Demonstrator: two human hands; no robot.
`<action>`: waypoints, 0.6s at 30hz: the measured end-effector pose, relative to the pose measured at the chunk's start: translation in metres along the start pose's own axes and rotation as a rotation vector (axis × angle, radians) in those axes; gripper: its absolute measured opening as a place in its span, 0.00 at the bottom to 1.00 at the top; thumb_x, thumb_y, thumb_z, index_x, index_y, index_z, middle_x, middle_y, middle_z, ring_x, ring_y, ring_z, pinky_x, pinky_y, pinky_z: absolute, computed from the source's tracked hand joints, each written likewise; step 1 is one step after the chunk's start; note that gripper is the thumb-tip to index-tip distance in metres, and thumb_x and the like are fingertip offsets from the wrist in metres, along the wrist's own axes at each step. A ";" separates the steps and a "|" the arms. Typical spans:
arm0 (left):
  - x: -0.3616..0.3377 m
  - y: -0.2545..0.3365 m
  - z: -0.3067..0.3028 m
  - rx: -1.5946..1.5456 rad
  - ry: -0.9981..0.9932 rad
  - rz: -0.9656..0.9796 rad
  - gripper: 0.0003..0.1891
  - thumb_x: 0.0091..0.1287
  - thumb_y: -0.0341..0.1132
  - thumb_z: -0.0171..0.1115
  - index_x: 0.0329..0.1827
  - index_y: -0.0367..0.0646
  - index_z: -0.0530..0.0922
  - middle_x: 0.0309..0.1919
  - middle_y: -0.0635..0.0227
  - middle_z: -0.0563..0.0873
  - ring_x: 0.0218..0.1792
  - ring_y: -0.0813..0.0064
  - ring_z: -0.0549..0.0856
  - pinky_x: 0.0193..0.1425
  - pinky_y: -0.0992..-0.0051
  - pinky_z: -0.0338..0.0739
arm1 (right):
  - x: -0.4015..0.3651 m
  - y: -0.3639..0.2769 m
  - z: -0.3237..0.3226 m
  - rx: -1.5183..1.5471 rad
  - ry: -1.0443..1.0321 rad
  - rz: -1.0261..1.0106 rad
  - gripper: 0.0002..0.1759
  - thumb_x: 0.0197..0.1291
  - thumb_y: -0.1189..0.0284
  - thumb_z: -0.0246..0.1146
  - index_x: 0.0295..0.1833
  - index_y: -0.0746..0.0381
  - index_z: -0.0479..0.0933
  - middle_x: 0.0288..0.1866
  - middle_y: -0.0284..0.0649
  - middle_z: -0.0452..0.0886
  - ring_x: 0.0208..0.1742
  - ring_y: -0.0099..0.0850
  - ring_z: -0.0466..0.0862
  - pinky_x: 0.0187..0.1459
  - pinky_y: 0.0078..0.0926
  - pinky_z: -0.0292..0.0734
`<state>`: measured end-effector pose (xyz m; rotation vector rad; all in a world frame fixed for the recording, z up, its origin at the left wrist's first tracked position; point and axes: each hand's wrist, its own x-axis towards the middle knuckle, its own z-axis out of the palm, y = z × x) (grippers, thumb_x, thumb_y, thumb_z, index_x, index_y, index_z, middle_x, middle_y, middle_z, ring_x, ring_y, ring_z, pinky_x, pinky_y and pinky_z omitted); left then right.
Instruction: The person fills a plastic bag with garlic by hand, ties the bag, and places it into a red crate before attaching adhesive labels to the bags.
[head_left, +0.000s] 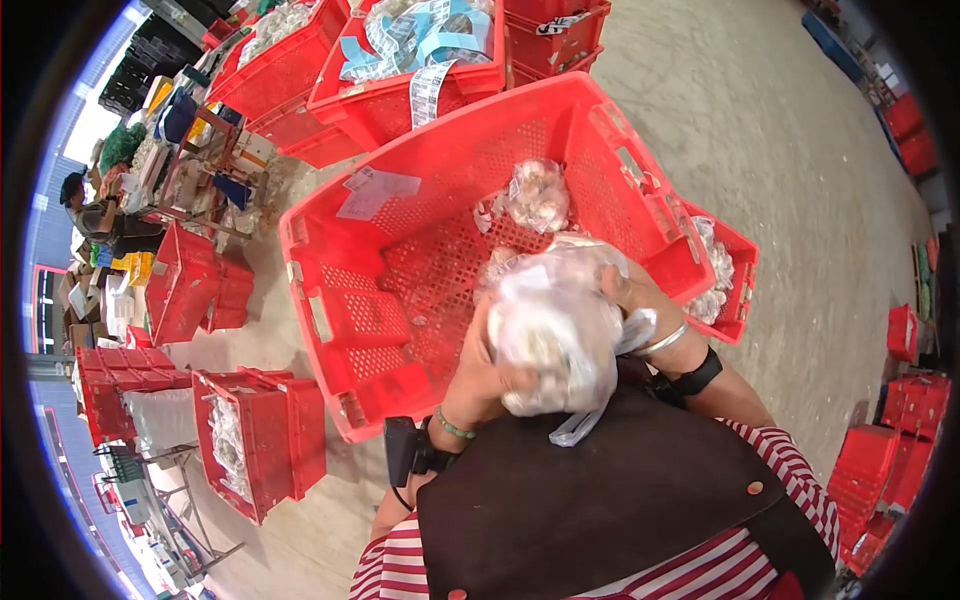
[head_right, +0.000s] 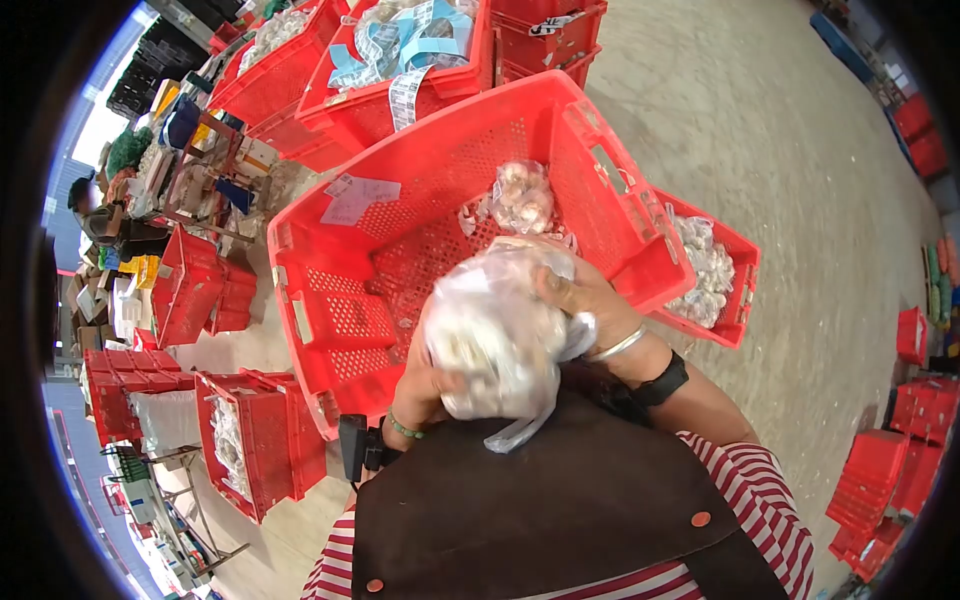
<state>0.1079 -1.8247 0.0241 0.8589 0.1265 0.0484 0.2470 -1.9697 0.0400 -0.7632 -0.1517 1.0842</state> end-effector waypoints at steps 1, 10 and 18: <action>0.001 -0.001 0.003 -0.151 0.098 -0.020 0.47 0.46 0.33 0.76 0.69 0.40 0.56 0.59 0.63 0.71 0.59 0.68 0.73 0.64 0.66 0.69 | 0.000 0.002 -0.002 -0.097 -0.057 -0.022 0.46 0.52 0.55 0.68 0.70 0.65 0.55 0.63 0.43 0.70 0.63 0.33 0.71 0.64 0.31 0.65; -0.009 -0.009 -0.008 -0.412 0.203 -0.051 0.34 0.67 0.53 0.53 0.69 0.40 0.58 0.62 0.59 0.71 0.62 0.62 0.72 0.63 0.60 0.70 | 0.005 0.016 -0.008 -0.384 0.049 -0.044 0.35 0.58 0.69 0.66 0.68 0.62 0.58 0.58 0.36 0.73 0.58 0.26 0.74 0.58 0.26 0.70; 0.002 -0.004 0.006 -0.156 0.323 0.046 0.30 0.70 0.44 0.51 0.70 0.44 0.53 0.64 0.60 0.68 0.62 0.63 0.73 0.61 0.59 0.74 | 0.011 0.026 -0.031 0.087 0.052 0.146 0.24 0.61 0.73 0.61 0.62 0.66 0.66 0.54 0.40 0.77 0.50 0.29 0.81 0.51 0.27 0.78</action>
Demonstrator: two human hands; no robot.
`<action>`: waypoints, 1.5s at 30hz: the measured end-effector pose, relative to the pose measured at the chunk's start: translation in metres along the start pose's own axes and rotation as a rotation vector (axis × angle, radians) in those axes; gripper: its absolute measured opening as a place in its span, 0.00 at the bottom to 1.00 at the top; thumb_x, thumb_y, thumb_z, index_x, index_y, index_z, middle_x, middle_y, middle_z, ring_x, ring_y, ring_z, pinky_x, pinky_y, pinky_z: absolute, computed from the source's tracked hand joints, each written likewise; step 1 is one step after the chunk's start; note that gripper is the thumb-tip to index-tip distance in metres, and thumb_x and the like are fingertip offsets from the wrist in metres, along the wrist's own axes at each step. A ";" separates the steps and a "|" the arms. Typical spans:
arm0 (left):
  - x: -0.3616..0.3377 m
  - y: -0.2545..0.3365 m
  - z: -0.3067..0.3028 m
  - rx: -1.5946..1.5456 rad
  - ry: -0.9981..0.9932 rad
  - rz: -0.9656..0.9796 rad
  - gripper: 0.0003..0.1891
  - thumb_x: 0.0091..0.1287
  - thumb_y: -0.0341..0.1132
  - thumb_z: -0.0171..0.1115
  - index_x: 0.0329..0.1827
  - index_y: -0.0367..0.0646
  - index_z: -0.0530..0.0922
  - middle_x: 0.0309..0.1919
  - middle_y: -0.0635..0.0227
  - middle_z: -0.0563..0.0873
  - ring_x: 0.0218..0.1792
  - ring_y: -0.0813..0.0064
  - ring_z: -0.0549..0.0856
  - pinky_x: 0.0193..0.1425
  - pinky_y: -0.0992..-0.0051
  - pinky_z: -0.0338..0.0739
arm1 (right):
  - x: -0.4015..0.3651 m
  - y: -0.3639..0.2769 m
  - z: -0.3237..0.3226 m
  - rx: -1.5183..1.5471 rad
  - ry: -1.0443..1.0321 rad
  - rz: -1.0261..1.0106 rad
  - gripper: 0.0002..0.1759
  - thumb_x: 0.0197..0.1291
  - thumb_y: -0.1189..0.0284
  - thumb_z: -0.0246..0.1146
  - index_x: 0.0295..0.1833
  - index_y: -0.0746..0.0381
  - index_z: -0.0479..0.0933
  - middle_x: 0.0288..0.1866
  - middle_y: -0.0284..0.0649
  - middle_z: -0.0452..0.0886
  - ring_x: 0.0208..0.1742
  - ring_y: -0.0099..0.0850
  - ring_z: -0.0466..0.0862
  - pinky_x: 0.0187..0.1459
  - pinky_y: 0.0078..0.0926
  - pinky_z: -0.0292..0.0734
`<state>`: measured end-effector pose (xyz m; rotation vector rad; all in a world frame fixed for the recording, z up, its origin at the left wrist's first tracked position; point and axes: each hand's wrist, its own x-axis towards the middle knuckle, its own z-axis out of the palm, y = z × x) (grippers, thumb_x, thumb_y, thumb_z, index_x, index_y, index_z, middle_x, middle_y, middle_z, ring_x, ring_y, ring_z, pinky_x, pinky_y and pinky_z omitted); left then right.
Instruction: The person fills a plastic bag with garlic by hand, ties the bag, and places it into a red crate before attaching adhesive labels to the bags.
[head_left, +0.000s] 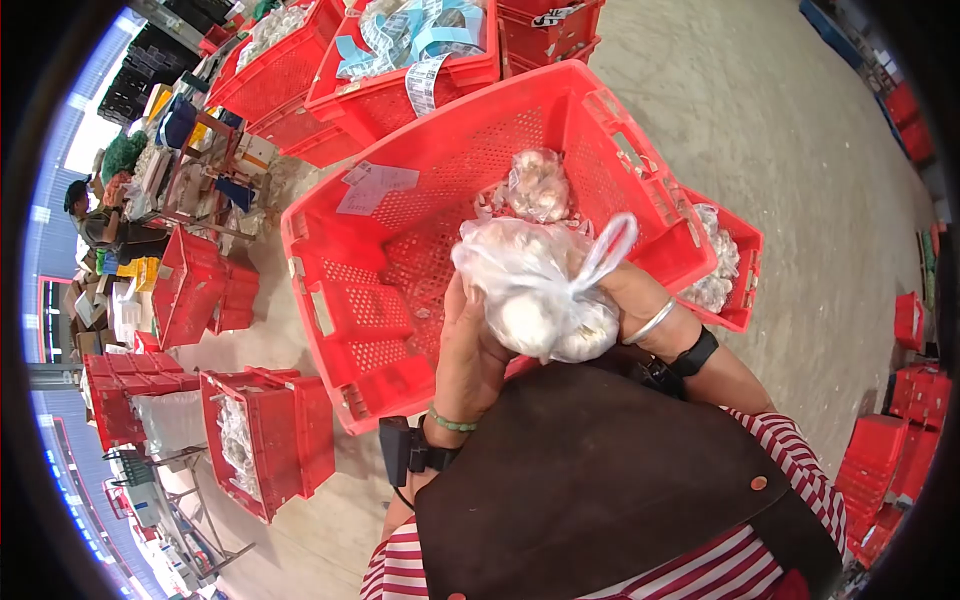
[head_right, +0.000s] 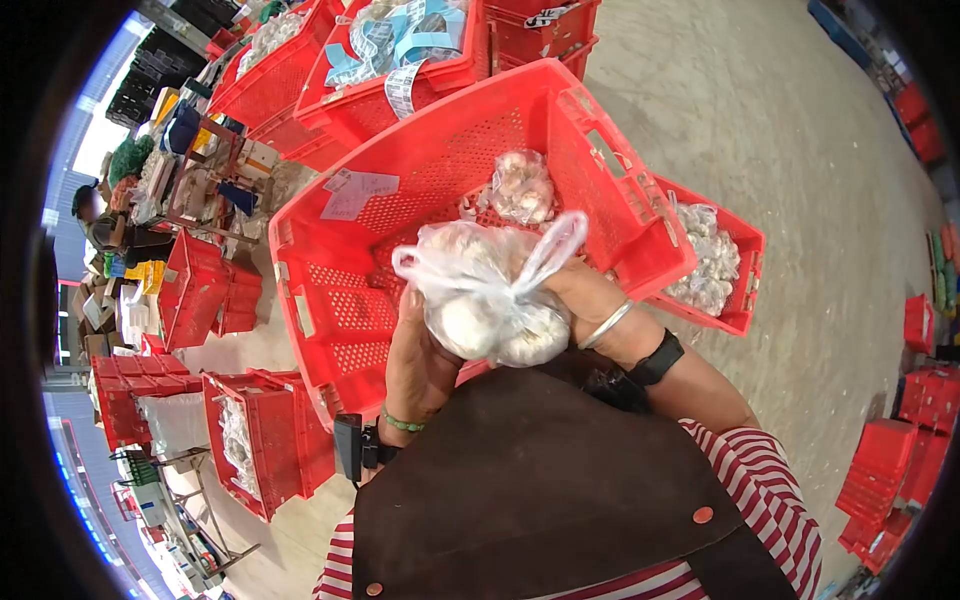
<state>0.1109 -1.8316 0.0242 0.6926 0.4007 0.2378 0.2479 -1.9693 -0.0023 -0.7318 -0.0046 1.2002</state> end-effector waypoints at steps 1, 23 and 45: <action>0.001 0.000 0.002 0.103 0.089 0.041 0.25 0.72 0.42 0.47 0.69 0.44 0.57 0.63 0.59 0.70 0.60 0.63 0.75 0.61 0.59 0.75 | -0.001 0.000 0.002 -0.026 -0.008 0.028 0.24 0.60 0.75 0.60 0.63 0.66 0.65 0.55 0.41 0.77 0.50 0.30 0.81 0.52 0.28 0.78; 0.001 -0.008 -0.094 0.793 0.352 0.074 0.15 0.64 0.31 0.62 0.51 0.35 0.74 0.39 0.66 0.81 0.39 0.79 0.80 0.45 0.79 0.75 | -0.146 -0.183 -0.099 -1.299 0.881 -0.623 0.29 0.56 0.71 0.64 0.63 0.65 0.67 0.60 0.45 0.74 0.60 0.37 0.75 0.59 0.32 0.71; -0.008 -0.009 -0.082 1.317 0.722 0.357 0.06 0.56 0.29 0.65 0.34 0.38 0.78 0.27 0.60 0.81 0.31 0.60 0.82 0.35 0.68 0.76 | 0.264 0.012 -0.187 -2.542 0.094 -0.074 0.24 0.48 0.75 0.62 0.55 0.58 0.72 0.61 0.53 0.64 0.61 0.56 0.66 0.56 0.46 0.70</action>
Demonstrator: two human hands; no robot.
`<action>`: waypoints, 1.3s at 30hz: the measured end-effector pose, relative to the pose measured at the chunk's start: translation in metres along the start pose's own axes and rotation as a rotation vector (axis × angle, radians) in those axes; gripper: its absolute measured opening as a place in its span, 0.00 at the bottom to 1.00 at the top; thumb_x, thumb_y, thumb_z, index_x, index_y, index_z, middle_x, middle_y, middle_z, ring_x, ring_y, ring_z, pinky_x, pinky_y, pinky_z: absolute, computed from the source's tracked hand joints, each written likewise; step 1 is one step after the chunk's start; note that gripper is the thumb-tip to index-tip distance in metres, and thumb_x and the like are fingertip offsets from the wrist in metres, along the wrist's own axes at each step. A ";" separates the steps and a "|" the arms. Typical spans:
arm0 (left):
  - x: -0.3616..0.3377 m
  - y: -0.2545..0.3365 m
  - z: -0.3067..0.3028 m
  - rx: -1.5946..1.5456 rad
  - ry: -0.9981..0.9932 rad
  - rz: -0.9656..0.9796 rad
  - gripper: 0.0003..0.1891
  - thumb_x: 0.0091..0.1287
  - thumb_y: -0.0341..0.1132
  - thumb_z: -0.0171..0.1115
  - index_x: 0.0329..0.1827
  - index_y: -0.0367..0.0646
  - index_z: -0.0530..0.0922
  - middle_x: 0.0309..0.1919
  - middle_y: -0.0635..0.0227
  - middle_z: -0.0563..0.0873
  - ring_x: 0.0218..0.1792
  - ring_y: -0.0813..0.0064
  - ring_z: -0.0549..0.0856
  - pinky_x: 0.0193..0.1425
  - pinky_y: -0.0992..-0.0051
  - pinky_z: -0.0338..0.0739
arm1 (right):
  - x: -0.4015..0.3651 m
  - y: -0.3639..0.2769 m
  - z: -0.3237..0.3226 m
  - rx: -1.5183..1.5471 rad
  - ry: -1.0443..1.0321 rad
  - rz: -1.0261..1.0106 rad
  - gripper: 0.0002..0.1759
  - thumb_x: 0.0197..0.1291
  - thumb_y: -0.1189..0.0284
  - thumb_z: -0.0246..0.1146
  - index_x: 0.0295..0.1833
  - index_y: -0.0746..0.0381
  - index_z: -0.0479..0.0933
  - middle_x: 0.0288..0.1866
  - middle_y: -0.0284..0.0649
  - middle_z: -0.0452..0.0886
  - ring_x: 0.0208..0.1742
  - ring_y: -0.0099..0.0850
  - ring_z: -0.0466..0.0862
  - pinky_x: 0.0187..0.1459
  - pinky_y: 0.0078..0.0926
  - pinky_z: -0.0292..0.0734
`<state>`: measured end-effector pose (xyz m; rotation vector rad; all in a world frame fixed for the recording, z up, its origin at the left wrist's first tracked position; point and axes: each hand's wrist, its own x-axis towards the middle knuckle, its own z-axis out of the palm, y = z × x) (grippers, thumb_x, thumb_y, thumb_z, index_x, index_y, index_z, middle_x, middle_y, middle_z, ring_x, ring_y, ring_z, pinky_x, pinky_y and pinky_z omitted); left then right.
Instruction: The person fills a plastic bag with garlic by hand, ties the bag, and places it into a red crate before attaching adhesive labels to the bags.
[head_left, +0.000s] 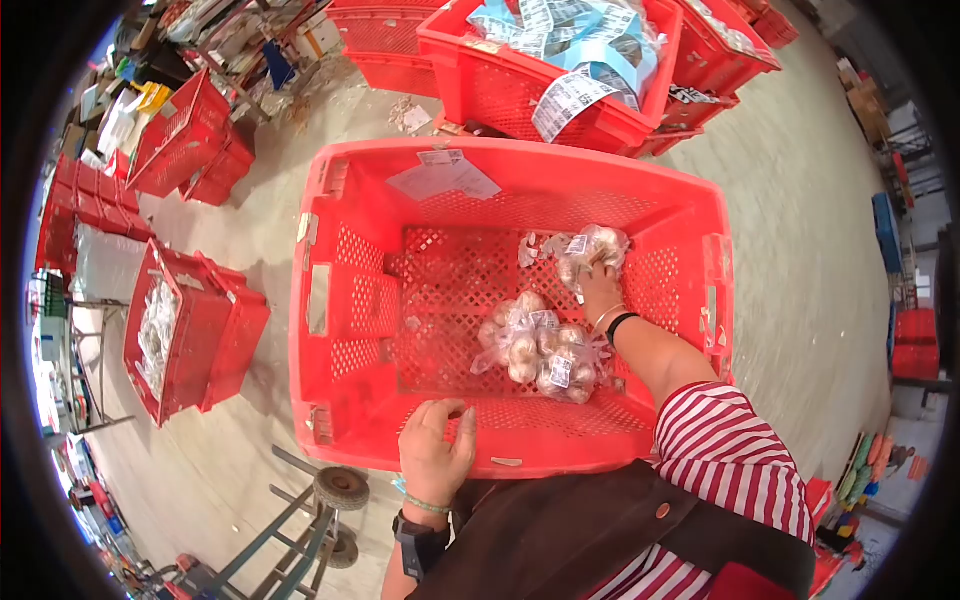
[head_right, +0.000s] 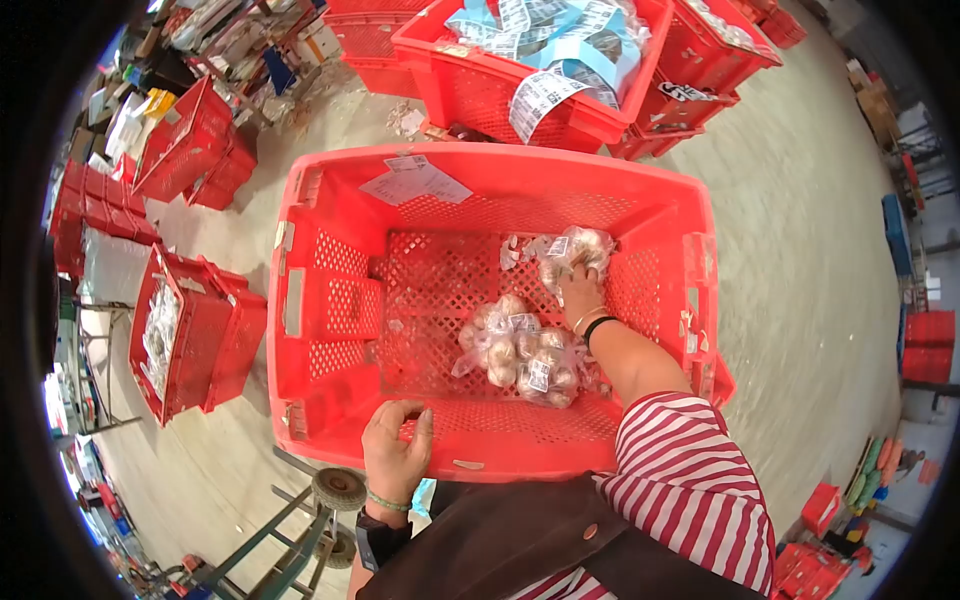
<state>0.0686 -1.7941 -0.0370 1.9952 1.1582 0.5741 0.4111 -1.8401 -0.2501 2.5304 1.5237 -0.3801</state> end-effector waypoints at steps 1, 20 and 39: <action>0.001 0.000 0.001 -0.002 0.007 -0.008 0.06 0.56 0.29 0.65 0.34 0.38 0.78 0.27 0.60 0.81 0.31 0.60 0.82 0.35 0.68 0.76 | 0.005 0.003 -0.002 0.071 -0.046 0.018 0.25 0.44 0.77 0.64 0.53 0.60 0.73 0.60 0.53 0.65 0.58 0.55 0.67 0.56 0.44 0.71; 0.010 0.005 0.009 -1.739 -0.701 -0.342 0.41 0.65 0.61 0.49 0.70 0.37 0.55 0.63 0.57 0.70 0.61 0.63 0.73 0.65 0.61 0.68 | -0.205 -0.053 -0.259 2.123 -0.144 -0.597 0.16 0.41 0.81 0.64 0.40 0.63 0.72 0.40 0.37 0.79 0.41 0.26 0.80 0.42 0.24 0.77; -0.027 0.085 -0.029 -1.161 -0.721 -0.240 0.29 0.55 0.21 0.67 0.61 0.36 0.67 0.52 0.63 0.79 0.52 0.71 0.79 0.57 0.69 0.75 | -0.280 -0.092 -0.195 2.531 -0.082 0.113 0.27 0.62 0.67 0.54 0.66 0.64 0.64 0.68 0.41 0.65 0.66 0.33 0.67 0.66 0.30 0.62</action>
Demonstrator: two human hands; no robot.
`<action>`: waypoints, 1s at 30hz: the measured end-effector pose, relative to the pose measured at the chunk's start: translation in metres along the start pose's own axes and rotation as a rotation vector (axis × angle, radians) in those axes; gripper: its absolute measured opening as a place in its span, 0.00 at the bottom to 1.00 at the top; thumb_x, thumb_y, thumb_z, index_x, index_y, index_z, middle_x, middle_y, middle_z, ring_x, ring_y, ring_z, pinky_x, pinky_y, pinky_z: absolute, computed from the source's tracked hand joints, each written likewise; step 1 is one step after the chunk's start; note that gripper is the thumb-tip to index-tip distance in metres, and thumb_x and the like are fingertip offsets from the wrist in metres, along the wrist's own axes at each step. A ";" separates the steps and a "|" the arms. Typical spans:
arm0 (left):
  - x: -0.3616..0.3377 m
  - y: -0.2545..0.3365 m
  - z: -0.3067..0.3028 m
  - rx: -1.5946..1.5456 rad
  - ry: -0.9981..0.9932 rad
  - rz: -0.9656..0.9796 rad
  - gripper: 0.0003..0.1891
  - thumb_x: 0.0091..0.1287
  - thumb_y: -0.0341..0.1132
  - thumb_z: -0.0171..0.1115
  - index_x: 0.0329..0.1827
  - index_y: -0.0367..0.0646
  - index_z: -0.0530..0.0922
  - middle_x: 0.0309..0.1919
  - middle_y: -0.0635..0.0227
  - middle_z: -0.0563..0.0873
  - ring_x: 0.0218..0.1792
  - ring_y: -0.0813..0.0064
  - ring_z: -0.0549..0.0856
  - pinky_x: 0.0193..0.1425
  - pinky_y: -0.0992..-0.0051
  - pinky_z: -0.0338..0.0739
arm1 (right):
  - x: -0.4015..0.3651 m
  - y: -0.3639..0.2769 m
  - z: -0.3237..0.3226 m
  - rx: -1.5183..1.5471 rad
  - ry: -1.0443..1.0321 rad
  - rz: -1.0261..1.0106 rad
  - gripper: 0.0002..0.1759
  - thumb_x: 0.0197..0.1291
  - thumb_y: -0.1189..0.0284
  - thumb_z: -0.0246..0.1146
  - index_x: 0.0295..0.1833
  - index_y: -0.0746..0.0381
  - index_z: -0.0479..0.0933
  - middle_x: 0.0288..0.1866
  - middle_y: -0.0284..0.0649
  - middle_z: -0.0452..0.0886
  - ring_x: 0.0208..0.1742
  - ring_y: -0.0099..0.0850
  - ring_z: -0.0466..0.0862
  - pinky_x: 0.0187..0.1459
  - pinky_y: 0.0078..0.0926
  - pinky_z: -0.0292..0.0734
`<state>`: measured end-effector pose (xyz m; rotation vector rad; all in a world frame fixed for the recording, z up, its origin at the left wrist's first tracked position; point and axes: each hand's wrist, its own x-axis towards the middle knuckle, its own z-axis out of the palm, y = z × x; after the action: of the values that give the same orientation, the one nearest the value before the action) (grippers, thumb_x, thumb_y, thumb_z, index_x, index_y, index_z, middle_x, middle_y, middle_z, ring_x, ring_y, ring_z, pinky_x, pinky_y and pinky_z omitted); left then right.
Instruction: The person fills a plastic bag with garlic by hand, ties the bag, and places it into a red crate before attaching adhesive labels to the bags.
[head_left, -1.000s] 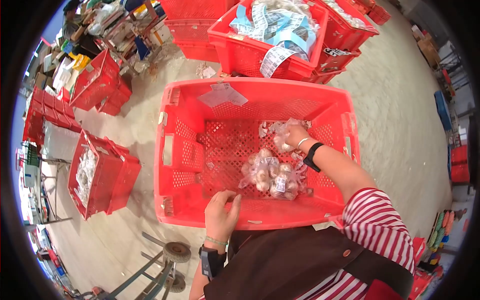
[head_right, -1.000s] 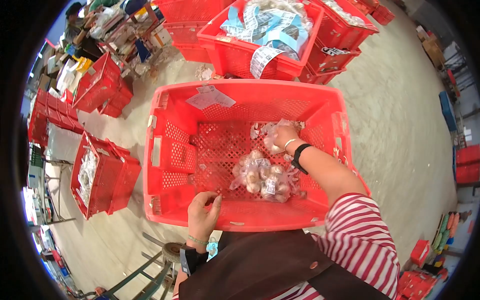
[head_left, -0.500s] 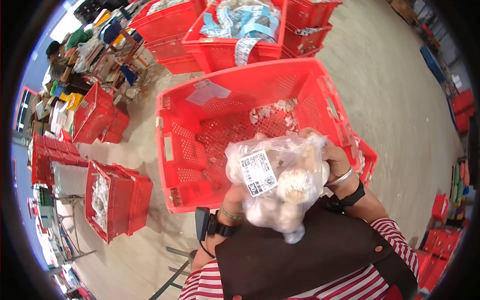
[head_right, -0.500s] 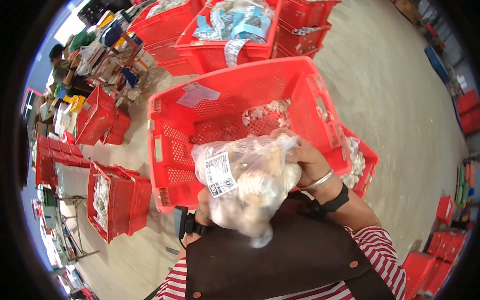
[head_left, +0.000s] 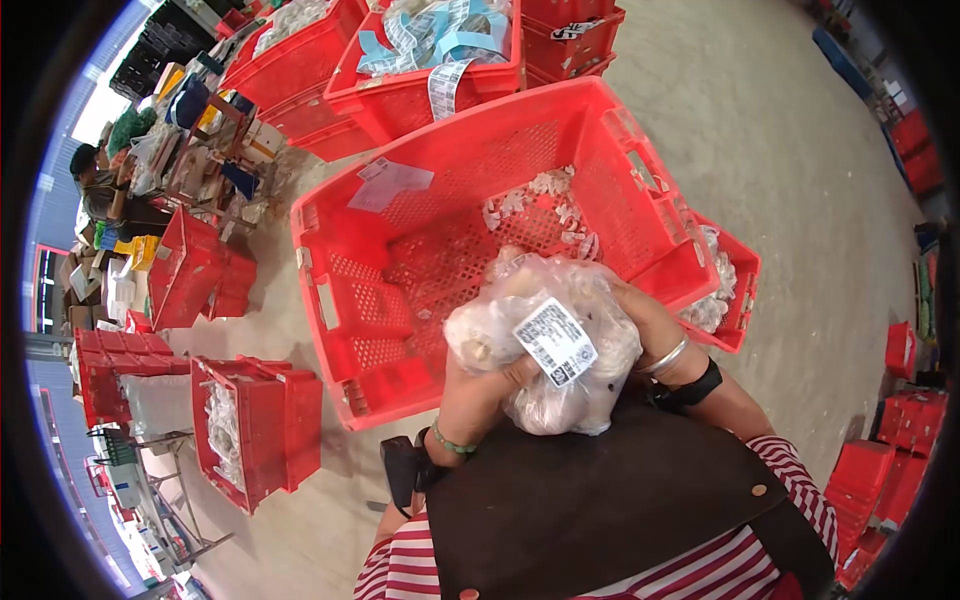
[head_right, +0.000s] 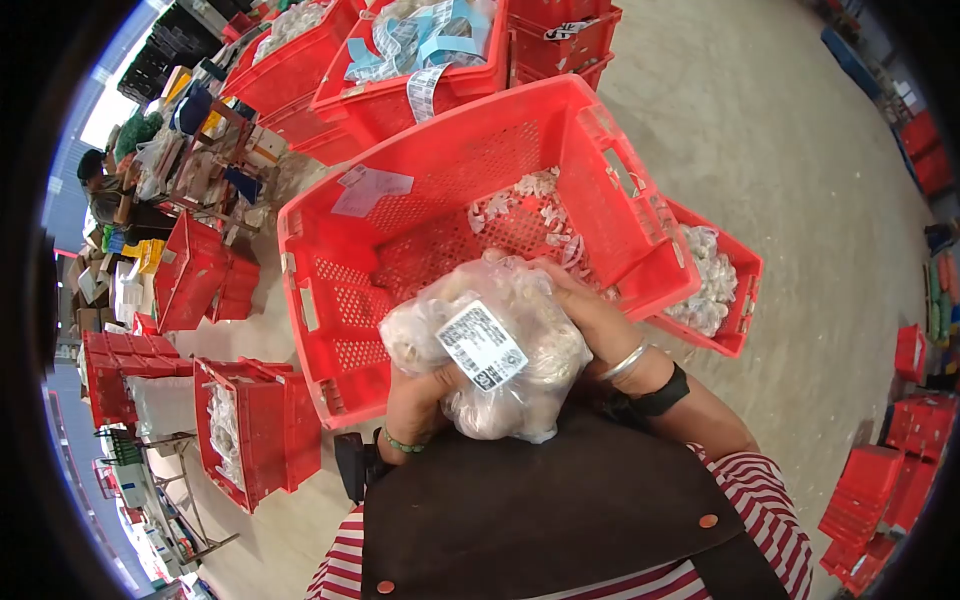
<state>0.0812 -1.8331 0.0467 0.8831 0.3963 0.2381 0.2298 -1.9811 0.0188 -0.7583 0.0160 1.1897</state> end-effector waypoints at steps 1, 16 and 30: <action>0.000 0.003 0.000 0.002 -0.067 -0.024 0.30 0.53 0.21 0.68 0.61 0.36 0.67 0.52 0.63 0.79 0.52 0.71 0.79 0.57 0.70 0.75 | 0.007 0.003 -0.008 -0.180 -0.015 -0.047 0.26 0.63 0.65 0.54 0.65 0.65 0.64 0.67 0.41 0.66 0.66 0.33 0.68 0.66 0.29 0.62; 0.007 -0.014 -0.026 -0.677 0.010 -0.073 0.27 0.69 0.42 0.51 0.67 0.39 0.61 0.60 0.57 0.73 0.60 0.60 0.74 0.65 0.57 0.68 | 0.023 0.002 0.023 -0.136 -0.162 -0.032 0.30 0.58 0.63 0.64 0.63 0.64 0.65 0.55 0.39 0.76 0.56 0.28 0.76 0.59 0.29 0.71; 0.010 -0.012 -0.020 -0.232 0.144 0.106 0.25 0.68 0.41 0.57 0.62 0.34 0.65 0.54 0.57 0.77 0.53 0.66 0.80 0.56 0.66 0.76 | 0.027 0.003 0.023 -0.112 -0.261 -0.142 0.31 0.60 0.64 0.63 0.67 0.59 0.61 0.64 0.40 0.69 0.64 0.33 0.71 0.61 0.36 0.71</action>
<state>0.0820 -1.8233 0.0237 0.6608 0.4463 0.4388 0.2293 -1.9457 0.0244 -0.6849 -0.3178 1.1525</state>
